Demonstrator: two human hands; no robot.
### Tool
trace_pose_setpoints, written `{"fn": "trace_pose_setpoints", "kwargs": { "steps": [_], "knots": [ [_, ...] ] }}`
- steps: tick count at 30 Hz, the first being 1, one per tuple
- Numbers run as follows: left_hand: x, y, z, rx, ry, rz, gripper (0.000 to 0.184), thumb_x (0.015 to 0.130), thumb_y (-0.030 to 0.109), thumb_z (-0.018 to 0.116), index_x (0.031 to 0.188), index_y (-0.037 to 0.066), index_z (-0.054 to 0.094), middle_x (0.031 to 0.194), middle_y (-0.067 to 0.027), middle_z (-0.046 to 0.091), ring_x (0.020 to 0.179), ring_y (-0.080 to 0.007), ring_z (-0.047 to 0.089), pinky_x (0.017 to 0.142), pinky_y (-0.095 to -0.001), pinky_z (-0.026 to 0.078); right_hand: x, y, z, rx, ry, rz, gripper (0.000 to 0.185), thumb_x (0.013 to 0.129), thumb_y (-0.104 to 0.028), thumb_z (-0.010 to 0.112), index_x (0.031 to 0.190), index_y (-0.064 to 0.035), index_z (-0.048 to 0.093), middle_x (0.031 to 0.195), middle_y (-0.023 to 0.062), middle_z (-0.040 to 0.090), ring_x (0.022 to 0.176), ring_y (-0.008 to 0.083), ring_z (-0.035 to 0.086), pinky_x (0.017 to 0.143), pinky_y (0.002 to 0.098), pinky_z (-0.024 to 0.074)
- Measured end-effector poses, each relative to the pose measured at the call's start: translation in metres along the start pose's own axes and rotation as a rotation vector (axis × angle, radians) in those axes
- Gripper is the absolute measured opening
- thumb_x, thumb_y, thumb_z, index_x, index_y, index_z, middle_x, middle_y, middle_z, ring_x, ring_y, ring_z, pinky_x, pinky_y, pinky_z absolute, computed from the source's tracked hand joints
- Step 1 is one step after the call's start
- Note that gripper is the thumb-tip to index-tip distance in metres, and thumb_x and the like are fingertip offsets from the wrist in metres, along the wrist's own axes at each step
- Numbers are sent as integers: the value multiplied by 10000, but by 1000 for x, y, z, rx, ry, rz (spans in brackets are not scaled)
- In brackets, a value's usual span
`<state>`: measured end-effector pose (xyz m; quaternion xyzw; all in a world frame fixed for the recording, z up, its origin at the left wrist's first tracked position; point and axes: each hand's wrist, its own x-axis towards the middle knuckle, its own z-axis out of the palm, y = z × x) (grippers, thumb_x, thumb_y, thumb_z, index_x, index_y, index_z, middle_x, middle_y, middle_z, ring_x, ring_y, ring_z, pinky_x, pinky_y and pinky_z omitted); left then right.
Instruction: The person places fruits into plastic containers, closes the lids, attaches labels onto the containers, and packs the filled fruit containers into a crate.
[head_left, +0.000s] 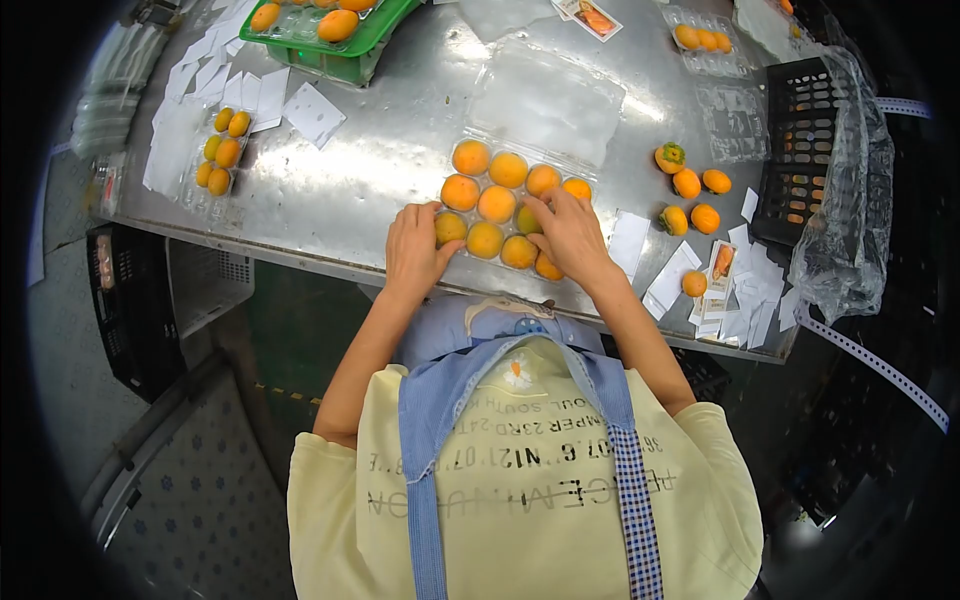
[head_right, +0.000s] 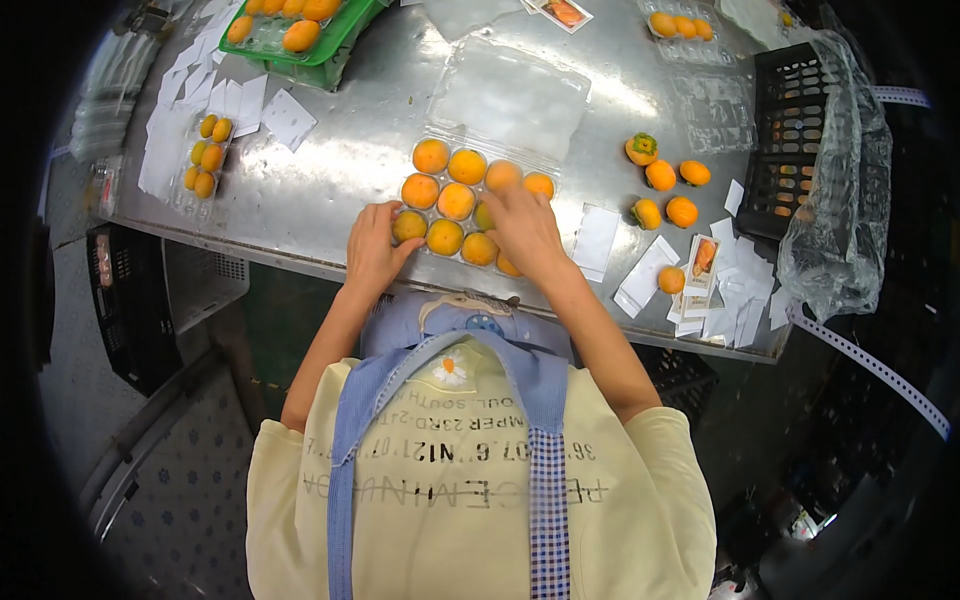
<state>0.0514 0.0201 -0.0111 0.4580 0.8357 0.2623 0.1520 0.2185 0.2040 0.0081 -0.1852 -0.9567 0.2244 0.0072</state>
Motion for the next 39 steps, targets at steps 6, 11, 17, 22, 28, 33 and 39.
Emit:
{"fn": "trace_pose_setpoints", "kwargs": {
  "steps": [6,11,17,22,28,33,39],
  "knots": [
    [-6,8,0,37,60,0,503,659,162,801,1075,36,546,991,-131,570,920,-323,529,804,-390,431,1,2,4,42,62,-21,470,652,-129,768,1066,-66,556,995,111,540,968,314,522,824,402,428],
    [-17,10,1,-270,214,-119,478,694,89,751,1108,29,519,991,-111,571,962,-272,536,834,-385,450,-1,4,0,204,129,9,458,664,-108,751,1073,-61,551,971,109,552,936,283,543,810,371,448],
    [-26,2,-12,-1933,-15,-423,414,791,54,651,1170,39,486,1074,-89,539,1046,-195,539,888,-335,453,-12,6,5,1126,51,237,463,773,-164,695,1191,-49,533,1051,56,576,967,172,563,808,313,468],
    [-15,36,0,-419,-109,-315,392,708,289,756,948,33,582,980,-97,572,928,-239,571,735,-393,497,-14,8,4,1771,-62,293,428,904,-298,524,1232,-23,506,1132,74,574,1017,169,565,840,329,471],
    [-12,58,23,159,-21,-205,421,641,299,801,890,49,571,906,-112,575,895,-303,587,683,-422,486,-17,13,18,1302,2,340,333,886,-152,590,1189,-21,548,1120,64,566,975,164,564,806,284,479],
    [-15,57,34,209,18,-189,415,647,292,790,875,39,553,892,-122,577,850,-315,601,677,-423,495,-19,-9,14,705,85,90,377,798,-154,677,1134,-20,570,1090,150,573,945,269,594,812,333,487],
    [-16,66,38,206,62,-224,456,632,313,794,891,37,540,880,-133,592,833,-320,614,657,-420,503,-25,-16,9,445,236,-166,357,780,-192,706,1077,-25,600,1012,142,609,949,317,578,819,389,465]
  ]
}}
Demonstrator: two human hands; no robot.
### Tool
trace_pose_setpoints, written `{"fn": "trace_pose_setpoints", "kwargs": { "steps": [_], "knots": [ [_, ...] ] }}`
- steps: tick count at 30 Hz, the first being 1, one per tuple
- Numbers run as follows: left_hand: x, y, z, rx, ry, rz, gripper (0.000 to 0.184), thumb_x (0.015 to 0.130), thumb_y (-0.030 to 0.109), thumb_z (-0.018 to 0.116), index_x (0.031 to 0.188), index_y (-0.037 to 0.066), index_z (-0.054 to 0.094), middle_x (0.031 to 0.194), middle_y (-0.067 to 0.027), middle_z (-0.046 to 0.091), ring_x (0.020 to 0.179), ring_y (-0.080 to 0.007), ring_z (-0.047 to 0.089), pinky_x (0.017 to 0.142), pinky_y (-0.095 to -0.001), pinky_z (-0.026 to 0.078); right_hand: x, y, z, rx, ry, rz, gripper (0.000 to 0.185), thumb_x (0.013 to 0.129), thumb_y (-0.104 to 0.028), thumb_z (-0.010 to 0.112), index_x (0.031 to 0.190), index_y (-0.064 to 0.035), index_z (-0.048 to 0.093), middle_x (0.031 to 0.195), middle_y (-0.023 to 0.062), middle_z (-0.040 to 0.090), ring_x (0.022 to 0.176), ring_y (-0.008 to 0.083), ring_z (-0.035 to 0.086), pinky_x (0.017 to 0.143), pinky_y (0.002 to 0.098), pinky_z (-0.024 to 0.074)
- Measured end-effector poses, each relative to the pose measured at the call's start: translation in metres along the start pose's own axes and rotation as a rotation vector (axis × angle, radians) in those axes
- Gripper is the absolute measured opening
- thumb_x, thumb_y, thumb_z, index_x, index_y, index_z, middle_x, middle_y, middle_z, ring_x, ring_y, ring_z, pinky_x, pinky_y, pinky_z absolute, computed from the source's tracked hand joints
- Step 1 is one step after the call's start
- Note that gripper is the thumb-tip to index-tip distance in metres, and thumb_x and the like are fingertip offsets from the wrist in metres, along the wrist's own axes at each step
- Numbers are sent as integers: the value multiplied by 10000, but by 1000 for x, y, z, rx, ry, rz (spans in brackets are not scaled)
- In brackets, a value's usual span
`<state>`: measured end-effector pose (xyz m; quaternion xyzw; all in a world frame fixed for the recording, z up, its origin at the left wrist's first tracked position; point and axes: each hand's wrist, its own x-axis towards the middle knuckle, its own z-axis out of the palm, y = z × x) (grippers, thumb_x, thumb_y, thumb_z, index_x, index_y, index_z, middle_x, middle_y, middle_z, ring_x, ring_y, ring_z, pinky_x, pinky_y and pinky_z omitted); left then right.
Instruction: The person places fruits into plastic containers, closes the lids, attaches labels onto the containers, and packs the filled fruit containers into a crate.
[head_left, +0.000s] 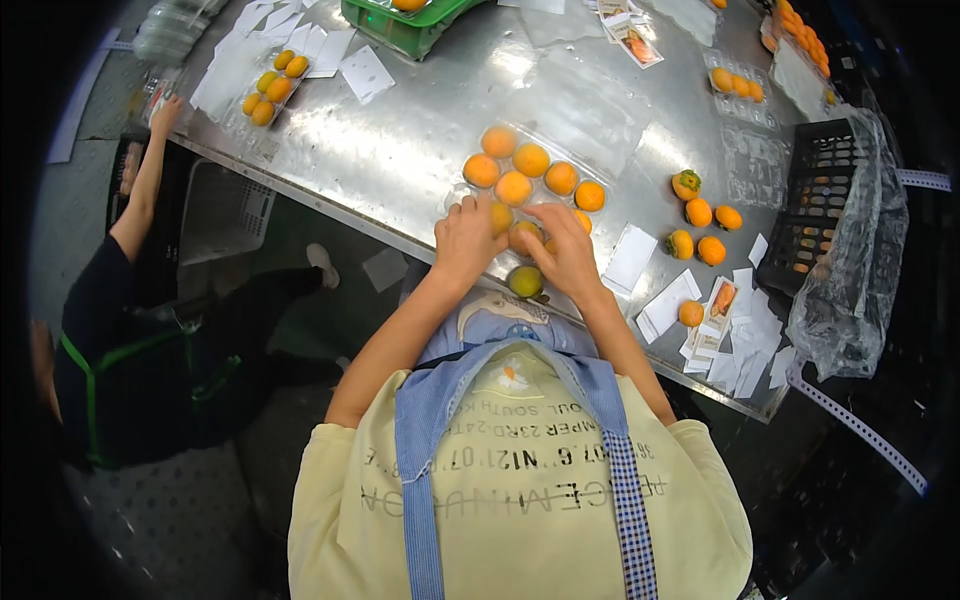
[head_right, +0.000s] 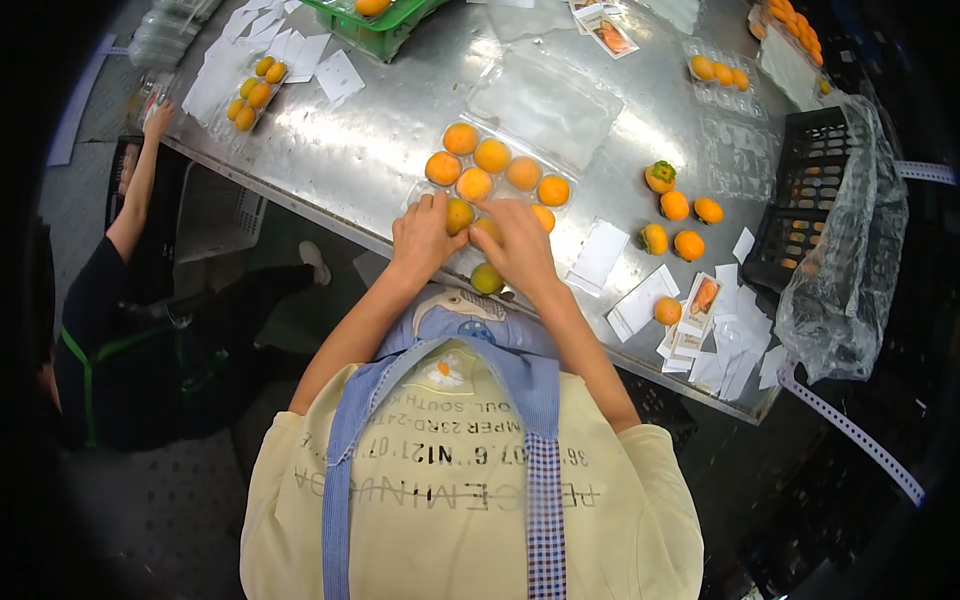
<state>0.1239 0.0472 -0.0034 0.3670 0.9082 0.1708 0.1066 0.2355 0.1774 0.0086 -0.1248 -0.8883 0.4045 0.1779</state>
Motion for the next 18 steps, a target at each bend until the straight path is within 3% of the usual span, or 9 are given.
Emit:
{"fn": "trace_pose_setpoints", "kwargs": {
  "steps": [3,6,7,8,9,12,13,18],
  "knots": [
    [-2,1,-10,-104,-17,-73,453,654,298,783,928,29,543,912,-150,619,863,-316,623,669,-405,505,-17,2,-10,-5,20,-7,309,788,-181,697,1050,-41,612,961,123,623,861,297,599,726,372,487],
    [-5,0,-22,-357,-34,-198,446,695,275,769,984,18,548,927,-149,638,859,-279,636,690,-381,505,-42,2,-14,93,-230,107,276,794,-177,690,1032,-57,619,923,114,626,810,275,615,653,357,506],
    [-7,-6,-19,-468,4,-206,445,710,270,765,1001,13,548,926,-143,642,846,-262,639,696,-371,504,-45,1,-13,27,-238,-60,326,786,-187,694,1083,-87,607,979,101,615,805,255,630,632,360,520],
    [-9,-12,-15,-579,43,-213,443,725,265,760,1017,9,548,924,-137,646,833,-245,642,701,-361,504,-47,-1,-10,-23,-282,-88,359,780,-194,697,1110,-96,594,1013,94,605,806,255,633,632,362,523],
    [-12,-17,-12,-699,70,-214,414,782,239,733,1083,19,553,913,-99,640,743,-162,616,626,-309,507,-49,-3,-8,-73,-326,-117,393,774,-201,701,1136,-106,582,1047,87,595,808,255,637,632,364,526],
    [-21,-24,-24,-1191,-95,-490,431,801,230,725,1139,34,542,908,-86,645,706,-121,602,549,-252,501,-50,-1,2,-196,-429,-159,572,737,-191,707,1268,-170,493,1154,94,530,767,295,637,611,384,525],
    [-24,-27,-25,-1280,-102,-482,432,848,212,687,1206,38,520,928,-70,641,679,-82,574,495,-208,477,-49,-1,6,-226,-445,-164,595,731,-180,707,1281,-178,482,1150,104,525,758,309,633,608,390,525],
    [-35,-48,-45,-1448,-51,-558,447,841,219,696,1204,11,540,915,-72,645,692,-101,596,493,-224,477,-42,-3,33,-287,-493,-130,562,775,-127,632,1306,-197,460,1077,147,507,710,338,623,586,400,520]
  ]
}}
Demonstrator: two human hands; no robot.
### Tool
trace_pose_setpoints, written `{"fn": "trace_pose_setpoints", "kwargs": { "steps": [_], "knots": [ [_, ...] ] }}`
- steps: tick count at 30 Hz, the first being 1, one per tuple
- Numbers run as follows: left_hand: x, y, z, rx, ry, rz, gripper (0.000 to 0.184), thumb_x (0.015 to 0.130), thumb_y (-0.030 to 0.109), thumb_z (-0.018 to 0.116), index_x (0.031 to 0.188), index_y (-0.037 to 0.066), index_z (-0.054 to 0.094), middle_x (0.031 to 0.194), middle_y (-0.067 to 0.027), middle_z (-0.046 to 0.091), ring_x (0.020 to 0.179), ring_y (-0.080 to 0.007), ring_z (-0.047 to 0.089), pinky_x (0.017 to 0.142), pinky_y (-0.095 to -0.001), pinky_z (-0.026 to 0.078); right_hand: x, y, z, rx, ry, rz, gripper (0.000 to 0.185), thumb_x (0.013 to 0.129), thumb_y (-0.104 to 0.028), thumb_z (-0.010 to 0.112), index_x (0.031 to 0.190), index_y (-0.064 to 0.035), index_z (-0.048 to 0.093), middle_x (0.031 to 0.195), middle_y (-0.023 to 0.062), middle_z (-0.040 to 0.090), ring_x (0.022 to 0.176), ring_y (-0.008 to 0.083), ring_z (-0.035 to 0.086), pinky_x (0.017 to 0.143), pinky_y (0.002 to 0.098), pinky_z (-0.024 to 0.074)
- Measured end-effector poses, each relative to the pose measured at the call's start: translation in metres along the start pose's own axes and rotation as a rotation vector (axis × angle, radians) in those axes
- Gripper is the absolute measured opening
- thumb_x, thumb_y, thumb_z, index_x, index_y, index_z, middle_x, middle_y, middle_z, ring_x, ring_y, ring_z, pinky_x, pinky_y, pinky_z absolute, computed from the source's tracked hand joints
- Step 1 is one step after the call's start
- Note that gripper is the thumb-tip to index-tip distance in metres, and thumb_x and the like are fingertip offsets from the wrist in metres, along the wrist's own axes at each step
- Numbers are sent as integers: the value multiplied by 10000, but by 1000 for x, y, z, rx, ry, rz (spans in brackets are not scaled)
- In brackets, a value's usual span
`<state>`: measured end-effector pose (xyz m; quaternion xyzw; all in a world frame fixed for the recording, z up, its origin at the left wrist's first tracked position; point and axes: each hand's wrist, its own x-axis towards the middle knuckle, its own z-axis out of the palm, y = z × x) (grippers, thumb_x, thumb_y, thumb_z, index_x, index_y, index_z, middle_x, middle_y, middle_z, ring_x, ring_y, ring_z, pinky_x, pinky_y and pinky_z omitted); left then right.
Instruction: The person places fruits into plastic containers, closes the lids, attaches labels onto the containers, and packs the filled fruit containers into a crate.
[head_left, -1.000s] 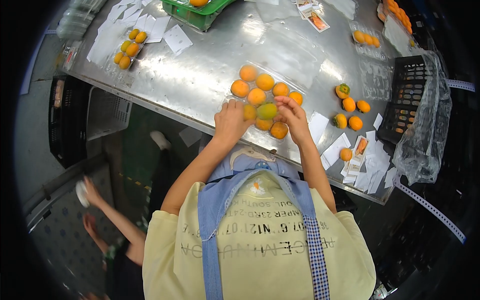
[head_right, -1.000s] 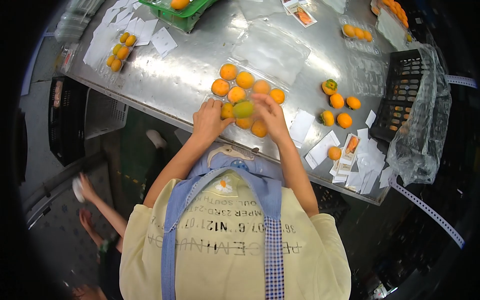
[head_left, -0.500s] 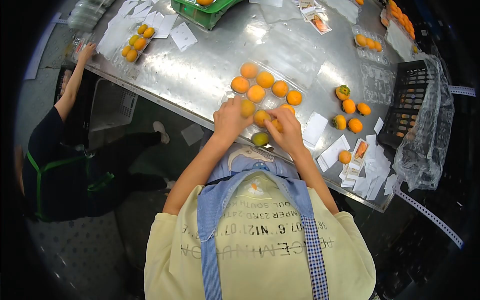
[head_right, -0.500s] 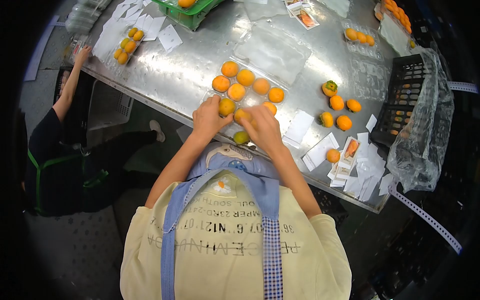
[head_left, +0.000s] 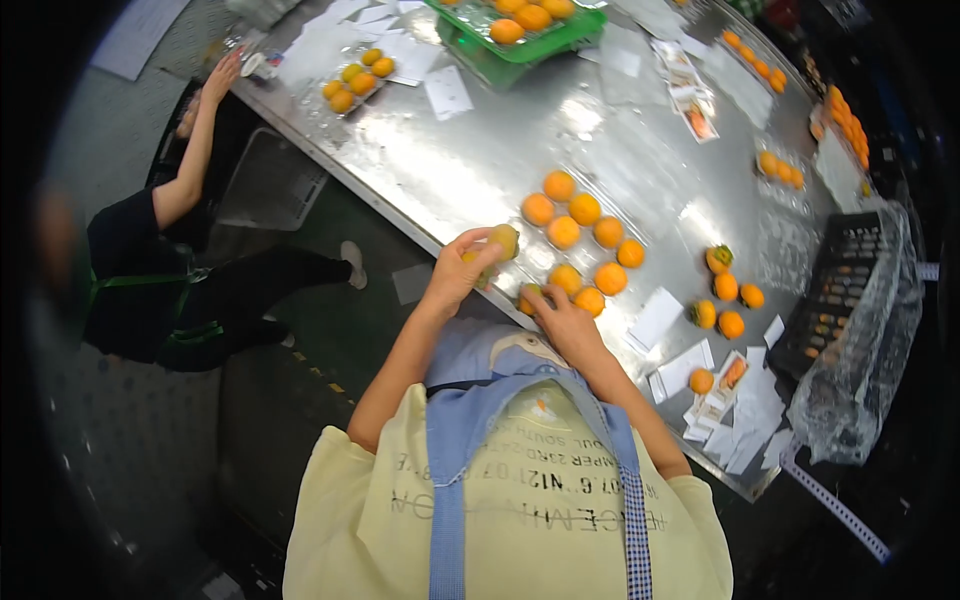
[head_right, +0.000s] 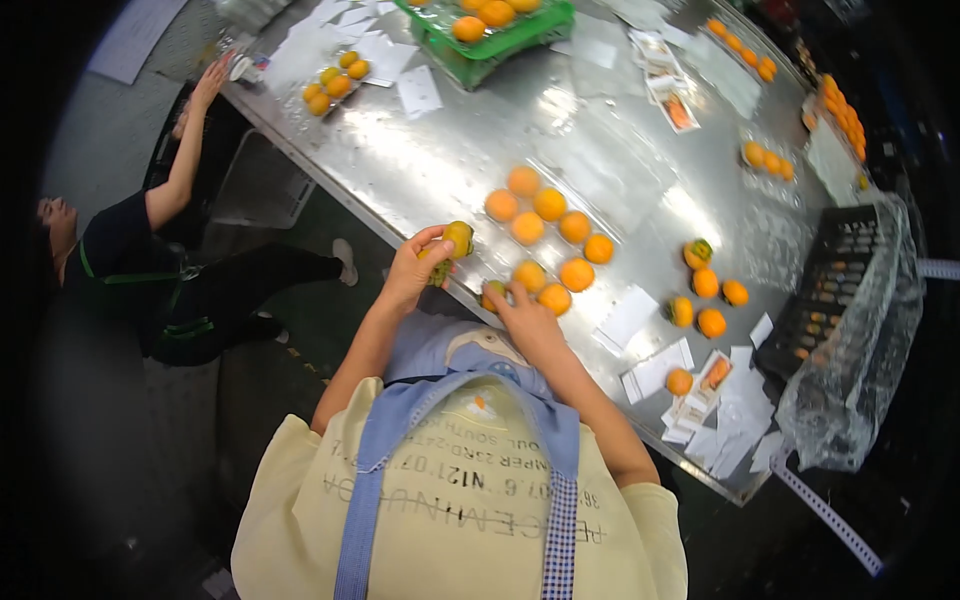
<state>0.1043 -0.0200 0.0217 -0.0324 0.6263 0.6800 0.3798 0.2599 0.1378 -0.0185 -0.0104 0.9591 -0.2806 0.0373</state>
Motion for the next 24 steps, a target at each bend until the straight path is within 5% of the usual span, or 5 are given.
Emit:
{"fn": "trace_pose_setpoints", "kwargs": {
  "steps": [8,14,18,24],
  "knots": [
    [42,65,-94,3,213,204,461,804,184,734,1186,8,545,954,-70,632,693,-97,586,506,-215,475,31,-21,-5,20,27,92,511,769,-157,656,1258,-174,508,1008,109,533,773,317,621,606,407,521],
    [112,130,-229,466,528,459,415,786,199,741,1124,7,596,939,-42,632,658,-50,555,493,-189,453,59,-40,-1,69,67,181,529,703,-163,738,1198,-107,558,1101,117,573,811,294,626,646,378,533],
    [162,180,-310,930,728,552,470,700,304,779,1053,31,629,956,-92,645,834,-223,629,741,-333,489,111,-88,-15,297,124,457,527,657,-106,776,1146,-61,586,1057,125,585,798,236,624,631,308,527],
    [216,204,-358,1180,648,453,478,691,330,764,1066,72,617,1038,-86,630,927,-282,617,787,-364,493,246,-128,5,688,259,475,609,680,-64,762,1223,-34,489,1101,87,555,1010,177,563,700,279,528]
  ]
}}
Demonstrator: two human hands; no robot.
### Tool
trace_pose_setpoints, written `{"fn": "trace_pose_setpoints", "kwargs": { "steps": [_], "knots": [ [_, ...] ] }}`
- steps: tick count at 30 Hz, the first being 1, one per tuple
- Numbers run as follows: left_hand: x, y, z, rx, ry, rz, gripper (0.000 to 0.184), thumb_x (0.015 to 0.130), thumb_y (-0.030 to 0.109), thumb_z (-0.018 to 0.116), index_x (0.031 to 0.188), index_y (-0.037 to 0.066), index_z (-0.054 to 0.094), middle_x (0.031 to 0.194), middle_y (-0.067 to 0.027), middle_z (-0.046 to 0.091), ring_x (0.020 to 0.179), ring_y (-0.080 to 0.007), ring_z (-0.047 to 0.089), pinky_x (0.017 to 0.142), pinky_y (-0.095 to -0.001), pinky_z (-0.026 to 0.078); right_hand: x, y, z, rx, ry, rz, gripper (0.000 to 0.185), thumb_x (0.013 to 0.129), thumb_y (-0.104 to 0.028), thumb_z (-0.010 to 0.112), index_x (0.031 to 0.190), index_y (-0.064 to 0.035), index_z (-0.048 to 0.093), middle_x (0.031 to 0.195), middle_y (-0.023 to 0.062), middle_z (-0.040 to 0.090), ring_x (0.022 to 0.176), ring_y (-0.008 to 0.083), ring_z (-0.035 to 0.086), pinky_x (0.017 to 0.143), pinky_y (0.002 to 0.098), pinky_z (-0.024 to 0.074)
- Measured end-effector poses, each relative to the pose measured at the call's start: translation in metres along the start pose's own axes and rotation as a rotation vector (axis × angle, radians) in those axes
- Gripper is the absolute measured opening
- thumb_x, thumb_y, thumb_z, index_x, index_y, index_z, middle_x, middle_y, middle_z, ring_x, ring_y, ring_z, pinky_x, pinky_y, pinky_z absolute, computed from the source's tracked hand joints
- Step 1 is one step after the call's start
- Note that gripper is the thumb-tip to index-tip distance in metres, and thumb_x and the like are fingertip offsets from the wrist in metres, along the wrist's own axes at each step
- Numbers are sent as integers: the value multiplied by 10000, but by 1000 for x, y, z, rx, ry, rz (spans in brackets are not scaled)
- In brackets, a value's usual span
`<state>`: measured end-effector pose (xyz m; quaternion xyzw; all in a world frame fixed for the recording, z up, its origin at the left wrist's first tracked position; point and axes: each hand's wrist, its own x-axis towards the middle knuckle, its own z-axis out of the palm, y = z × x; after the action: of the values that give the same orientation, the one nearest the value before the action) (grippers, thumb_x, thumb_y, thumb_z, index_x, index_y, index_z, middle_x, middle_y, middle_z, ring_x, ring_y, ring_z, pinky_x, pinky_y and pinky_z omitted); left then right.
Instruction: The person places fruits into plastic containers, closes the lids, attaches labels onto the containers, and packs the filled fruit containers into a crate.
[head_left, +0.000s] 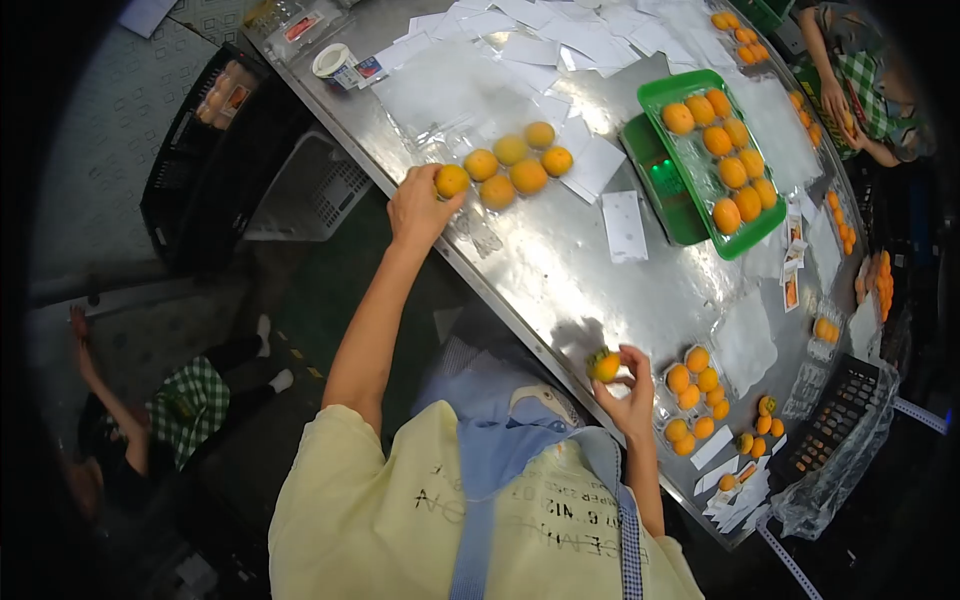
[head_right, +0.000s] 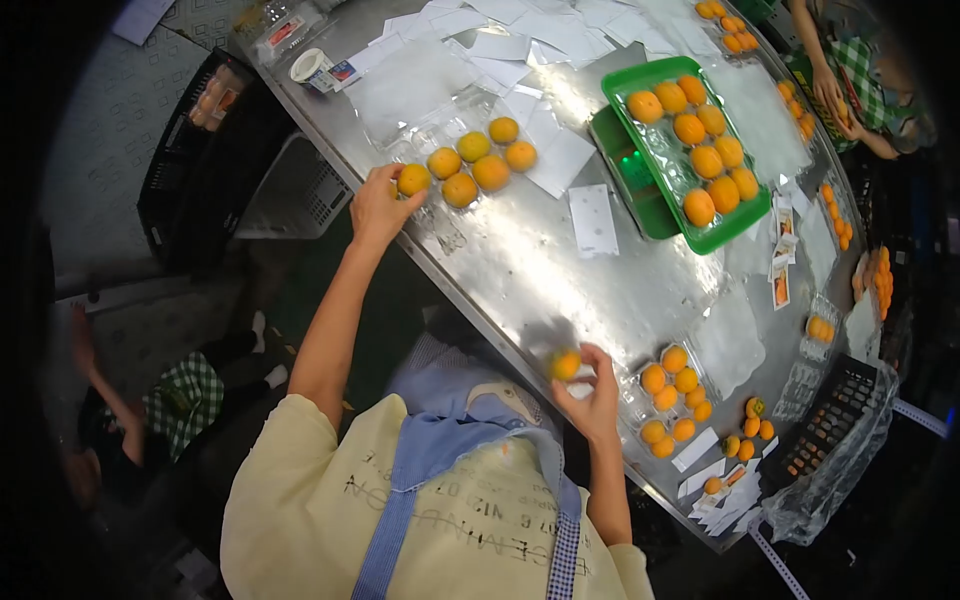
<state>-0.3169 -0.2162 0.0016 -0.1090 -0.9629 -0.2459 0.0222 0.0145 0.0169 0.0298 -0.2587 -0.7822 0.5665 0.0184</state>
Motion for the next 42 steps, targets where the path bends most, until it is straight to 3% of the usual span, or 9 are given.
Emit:
{"fn": "trace_pose_setpoints", "kwargs": {
  "steps": [9,13,16,17,20,26,31,38,42],
  "knots": [
    [19,-26,3,-62,-229,72,570,685,239,782,1179,87,542,1083,-105,593,1005,-293,585,846,-361,477,158,-101,117,-234,-246,-416,516,695,-116,756,1147,-42,518,1071,135,546,936,260,568,743,328,497],
    [22,-41,-3,-472,-54,-86,486,736,113,674,1176,43,481,1110,-130,510,1026,-219,521,876,-351,458,202,-103,159,-442,-254,-727,499,685,-164,738,1116,-42,517,1063,158,544,955,344,539,798,386,473],
    [30,-58,-19,-1348,-273,-585,513,720,27,578,1208,41,418,1086,-100,461,972,-206,495,897,-342,443,215,-98,175,-556,-279,-731,486,669,-178,731,1089,-56,521,1023,143,548,954,329,530,795,407,450],
    [32,-64,-17,-1306,-287,-549,560,698,-15,513,1234,51,367,1082,-90,404,942,-205,472,896,-329,443,217,-96,178,-596,-278,-760,483,663,-183,730,1083,-62,525,1012,138,547,949,321,527,791,408,441],
    [36,-76,-5,-846,-208,-358,542,707,18,572,1223,50,409,1113,-118,419,948,-240,511,879,-295,425,221,-92,184,-704,-272,-829,476,644,-189,729,1066,-77,539,980,121,544,928,297,521,780,408,417],
    [38,-62,-9,-497,-193,-95,520,772,58,644,1257,97,460,1208,-166,386,1030,-294,510,921,-330,427,221,-96,184,-618,-231,-874,431,676,-162,721,1075,-77,581,1004,109,554,945,290,532,789,396,441],
    [48,-56,-1,-144,-85,90,536,717,124,742,1197,72,510,1102,-133,546,1064,-338,498,919,-385,420,204,-91,155,-427,-181,-768,386,734,-119,697,1099,-56,588,1042,124,567,973,316,553,788,382,486],
    [56,-64,17,-257,-149,68,521,717,170,744,1186,68,539,1113,-115,584,1048,-333,501,964,-382,400,170,-65,140,-381,-183,-655,256,791,-37,643,1046,-63,633,1026,125,583,840,268,603,704,323,505],
    [59,-76,-3,-434,-240,53,643,715,178,749,1294,83,487,1258,-159,489,1150,-330,475,994,-380,398,157,-63,159,-375,-177,-605,219,794,-25,635,1012,-57,639,1000,125,589,827,263,602,698,322,500]
  ]
}}
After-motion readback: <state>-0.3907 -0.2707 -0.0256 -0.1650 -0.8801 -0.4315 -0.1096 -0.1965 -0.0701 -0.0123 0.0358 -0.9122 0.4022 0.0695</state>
